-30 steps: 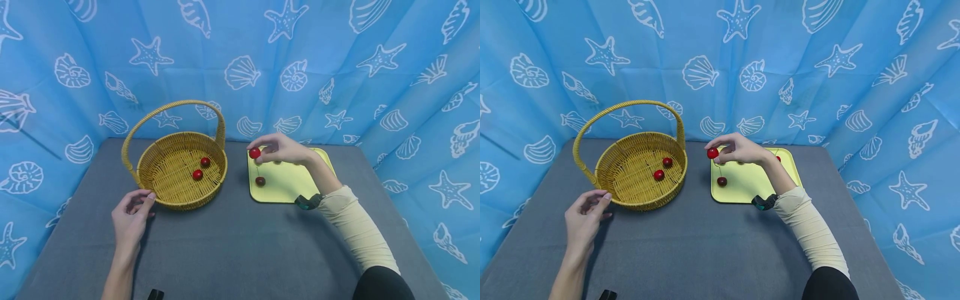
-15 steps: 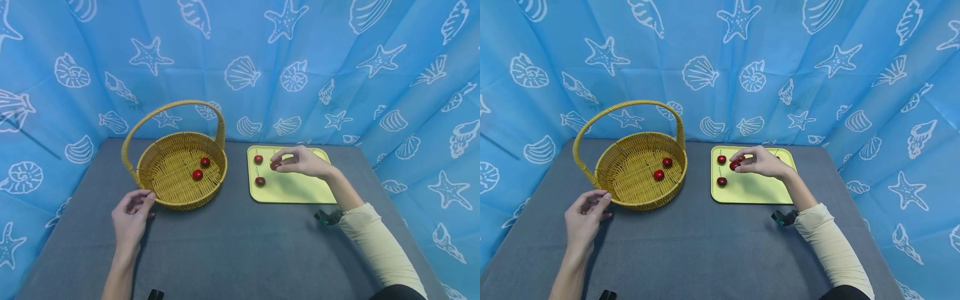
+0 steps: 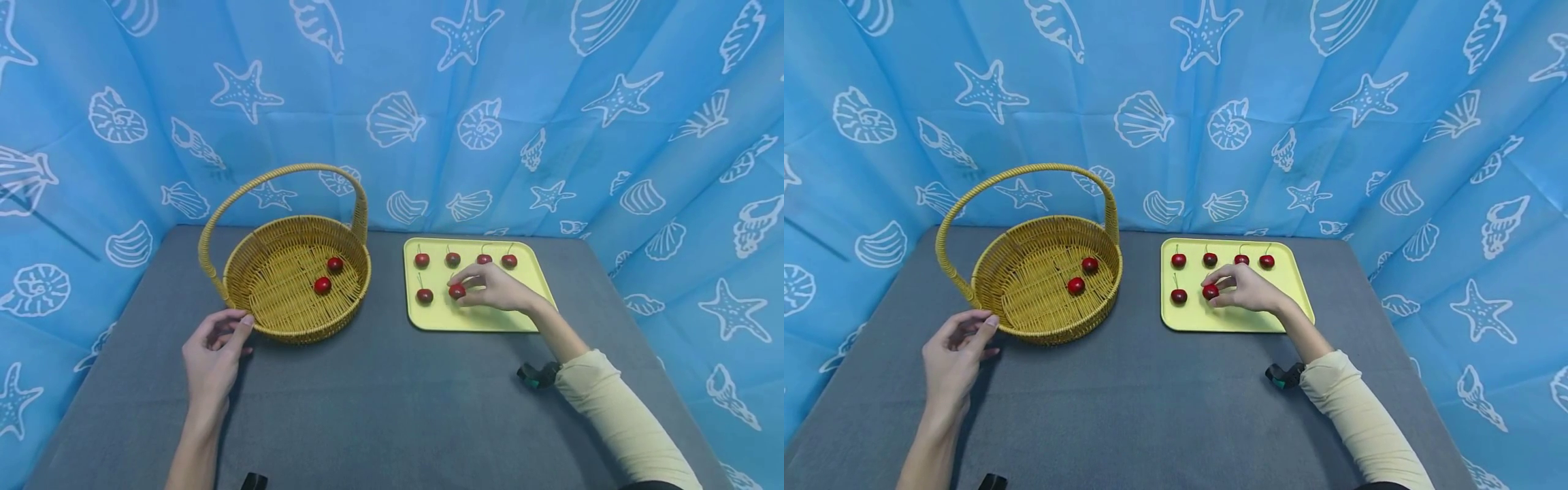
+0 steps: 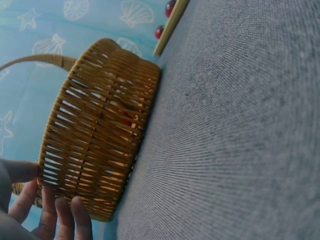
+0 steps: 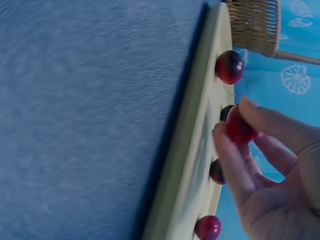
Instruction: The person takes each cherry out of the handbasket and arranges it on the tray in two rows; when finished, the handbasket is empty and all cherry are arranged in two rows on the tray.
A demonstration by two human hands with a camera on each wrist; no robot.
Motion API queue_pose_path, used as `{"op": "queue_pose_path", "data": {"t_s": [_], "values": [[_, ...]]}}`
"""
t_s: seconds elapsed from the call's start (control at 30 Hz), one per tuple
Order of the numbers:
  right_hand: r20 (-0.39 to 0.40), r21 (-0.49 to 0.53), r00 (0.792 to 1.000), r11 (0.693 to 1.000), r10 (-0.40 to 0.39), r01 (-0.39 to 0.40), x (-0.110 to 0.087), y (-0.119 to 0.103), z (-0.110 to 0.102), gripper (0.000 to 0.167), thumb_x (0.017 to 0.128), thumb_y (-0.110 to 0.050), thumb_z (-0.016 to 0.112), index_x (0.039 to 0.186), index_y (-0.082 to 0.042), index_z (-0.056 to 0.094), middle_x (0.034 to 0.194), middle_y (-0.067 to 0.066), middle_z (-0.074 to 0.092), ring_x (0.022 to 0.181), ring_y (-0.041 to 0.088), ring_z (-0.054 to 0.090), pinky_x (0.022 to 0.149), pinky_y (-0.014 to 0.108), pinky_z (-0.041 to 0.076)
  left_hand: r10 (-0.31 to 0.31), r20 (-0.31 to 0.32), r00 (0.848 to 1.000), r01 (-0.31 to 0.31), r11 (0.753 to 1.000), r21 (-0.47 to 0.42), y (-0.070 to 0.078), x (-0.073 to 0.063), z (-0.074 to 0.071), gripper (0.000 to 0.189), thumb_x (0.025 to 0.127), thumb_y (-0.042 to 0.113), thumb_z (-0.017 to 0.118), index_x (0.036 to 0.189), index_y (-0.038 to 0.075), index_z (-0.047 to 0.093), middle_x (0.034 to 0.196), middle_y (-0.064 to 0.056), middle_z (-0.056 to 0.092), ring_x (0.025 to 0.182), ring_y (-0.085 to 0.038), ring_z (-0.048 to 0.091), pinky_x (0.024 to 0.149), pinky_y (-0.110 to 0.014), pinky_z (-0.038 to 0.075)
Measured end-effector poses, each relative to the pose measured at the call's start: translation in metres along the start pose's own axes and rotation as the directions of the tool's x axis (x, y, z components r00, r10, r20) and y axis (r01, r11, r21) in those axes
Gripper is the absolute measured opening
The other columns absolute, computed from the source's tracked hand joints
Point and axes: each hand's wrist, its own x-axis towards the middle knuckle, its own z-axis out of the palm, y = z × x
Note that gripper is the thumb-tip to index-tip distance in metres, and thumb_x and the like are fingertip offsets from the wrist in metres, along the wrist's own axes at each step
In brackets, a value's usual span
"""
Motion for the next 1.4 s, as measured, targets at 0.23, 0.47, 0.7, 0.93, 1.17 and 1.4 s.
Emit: {"op": "queue_pose_path", "data": {"t_s": [0.23,0.47,0.7,0.93,1.17,1.4], "values": [[-0.008,-0.009,0.999,0.999,0.035,-0.035,0.003,0.011,0.005,0.036,0.092,-0.004,0.086,0.125,0.002,0.074,0.123,0.022,0.077,0.118,0.041,0.074,0.101,0.051,0.066,-0.011,0.001,1.000,0.011,1.000,0.012,0.000,0.001,0.000,0.028,0.103,0.028,0.078,0.124,0.010,0.074,0.097,0.011,0.066,0.079,-0.012,0.071,0.065,-0.020,0.063],[0.000,-0.010,1.000,1.000,0.020,-0.020,0.004,0.012,0.006,0.034,0.092,-0.007,0.087,0.122,0.000,0.075,0.118,0.019,0.077,0.117,0.037,0.073,0.102,0.054,0.064,0.005,0.000,1.000,-0.005,1.000,-0.010,0.001,0.001,0.000,0.025,0.103,0.025,0.078,0.122,0.009,0.074,0.094,0.010,0.066,0.077,-0.013,0.071,0.065,-0.021,0.064],[0.029,-0.025,0.999,0.999,0.031,-0.030,0.004,0.008,0.006,0.040,0.091,-0.010,0.088,0.126,0.000,0.072,0.121,0.020,0.076,0.118,0.037,0.072,0.101,0.050,0.066,-0.002,0.001,1.000,0.002,1.000,-0.018,0.000,0.001,0.000,0.025,0.103,0.026,0.078,0.122,0.010,0.074,0.096,0.010,0.066,0.078,-0.013,0.070,0.065,-0.020,0.063],[0.047,-0.015,0.998,0.999,0.037,-0.036,-0.003,0.004,-0.002,0.042,0.093,-0.009,0.086,0.129,0.004,0.069,0.128,0.025,0.072,0.121,0.043,0.072,0.101,0.046,0.066,-0.004,0.015,1.000,0.005,1.000,-0.005,-0.001,0.002,0.000,0.026,0.103,0.027,0.078,0.124,0.011,0.074,0.096,0.013,0.066,0.079,-0.009,0.070,0.065,-0.020,0.063],[0.024,0.042,0.999,0.999,0.023,-0.024,-0.004,-0.006,-0.010,0.042,0.094,-0.005,0.084,0.131,0.007,0.067,0.132,0.027,0.069,0.125,0.047,0.070,0.102,0.043,0.066,0.000,0.015,1.000,0.001,1.000,-0.014,-0.001,0.002,0.000,0.027,0.103,0.026,0.078,0.124,0.010,0.074,0.096,0.012,0.066,0.079,-0.008,0.070,0.065,-0.019,0.063],[0.000,0.082,0.999,0.996,-0.035,0.035,0.004,-0.031,-0.012,0.042,0.095,-0.004,0.083,0.132,0.007,0.066,0.138,0.030,0.066,0.126,0.050,0.066,0.106,0.049,0.064,0.008,0.016,1.000,-0.008,1.000,-0.024,-0.001,0.001,-0.001,0.027,0.103,0.026,0.078,0.123,0.009,0.074,0.096,0.012,0.066,0.078,-0.009,0.070,0.064,-0.020,0.063]]}}
